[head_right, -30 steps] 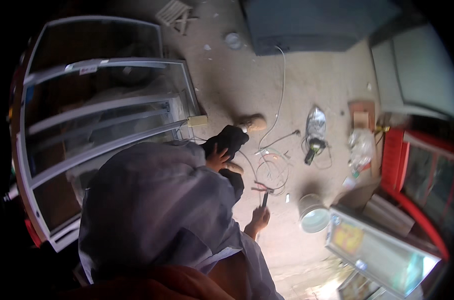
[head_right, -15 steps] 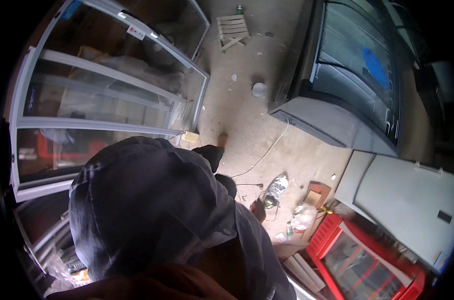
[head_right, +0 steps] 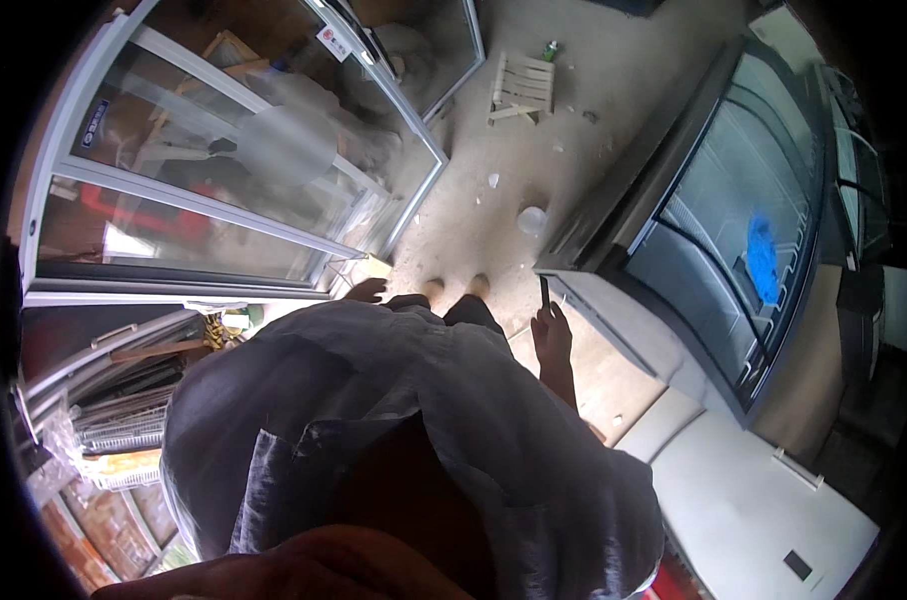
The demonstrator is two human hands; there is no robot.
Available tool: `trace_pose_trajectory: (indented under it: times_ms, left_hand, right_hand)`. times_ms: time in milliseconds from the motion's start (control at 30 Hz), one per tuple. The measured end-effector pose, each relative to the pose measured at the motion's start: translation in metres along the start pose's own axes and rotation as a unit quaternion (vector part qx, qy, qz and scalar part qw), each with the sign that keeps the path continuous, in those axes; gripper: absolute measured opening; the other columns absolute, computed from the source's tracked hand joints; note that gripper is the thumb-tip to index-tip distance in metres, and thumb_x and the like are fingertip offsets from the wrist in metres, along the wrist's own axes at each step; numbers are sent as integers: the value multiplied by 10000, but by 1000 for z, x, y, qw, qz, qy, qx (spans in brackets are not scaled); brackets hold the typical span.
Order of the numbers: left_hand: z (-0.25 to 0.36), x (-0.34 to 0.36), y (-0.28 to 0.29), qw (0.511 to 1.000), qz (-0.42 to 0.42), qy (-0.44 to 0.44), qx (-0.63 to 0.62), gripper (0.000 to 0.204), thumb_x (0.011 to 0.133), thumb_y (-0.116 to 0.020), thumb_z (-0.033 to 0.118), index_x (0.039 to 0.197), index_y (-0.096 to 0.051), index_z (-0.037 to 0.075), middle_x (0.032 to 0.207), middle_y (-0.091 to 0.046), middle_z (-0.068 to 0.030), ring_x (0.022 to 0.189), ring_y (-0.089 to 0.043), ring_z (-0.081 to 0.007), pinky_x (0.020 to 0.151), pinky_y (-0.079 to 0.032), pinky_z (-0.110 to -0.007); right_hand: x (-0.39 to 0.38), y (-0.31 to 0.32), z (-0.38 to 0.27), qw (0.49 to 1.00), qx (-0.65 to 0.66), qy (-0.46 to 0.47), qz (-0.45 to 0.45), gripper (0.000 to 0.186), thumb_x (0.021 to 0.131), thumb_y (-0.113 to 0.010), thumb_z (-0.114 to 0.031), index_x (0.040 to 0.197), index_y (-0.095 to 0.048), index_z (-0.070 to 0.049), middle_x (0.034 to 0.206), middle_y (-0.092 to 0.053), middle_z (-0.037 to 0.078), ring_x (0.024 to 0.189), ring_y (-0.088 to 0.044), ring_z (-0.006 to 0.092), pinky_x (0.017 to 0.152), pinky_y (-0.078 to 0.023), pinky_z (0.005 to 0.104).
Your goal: The person strips the ends of several wires with pliers, twists the exposed copper ends together to connect them, and then uses a piece of electrical tape to secure a connection to a larger cable.
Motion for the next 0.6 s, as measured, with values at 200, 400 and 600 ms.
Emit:
trace_pose_trajectory:
  times_ms: [200,400,600]
  left_hand:
    - [3,-30,38,980,143,80,-115,410,893,-553,262,1214,-439,34,1093,-536,-99,954,-517,-191,791,-416,-315]
    - [2,-33,68,936,237,155,-210,301,889,-549,291,1063,-486,52,926,-555,-77,754,-510,-180,612,-389,-306]
    - [53,36,137,896,275,200,-284,250,886,-545,319,911,-533,70,759,-574,-55,553,-503,-169,432,-363,-297]
  right_hand:
    - [113,-23,-35,989,52,-85,-113,33,842,-626,-93,859,-600,-83,793,-633,46,778,-620,157,762,-524,345]
    - [166,-66,-17,990,-61,-104,-75,80,847,-614,-132,898,-568,-92,840,-619,29,832,-605,174,800,-490,369]
    - [205,-127,-32,996,-25,-85,5,93,850,-616,-162,901,-544,-132,781,-544,-13,775,-548,126,744,-452,339]
Point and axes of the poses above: each hand's wrist, its own x-axis towards the middle knuckle, its own y-axis out of the back of the hand, z = x × y, the point moved 7 cm from there along x, towards the middle knuckle
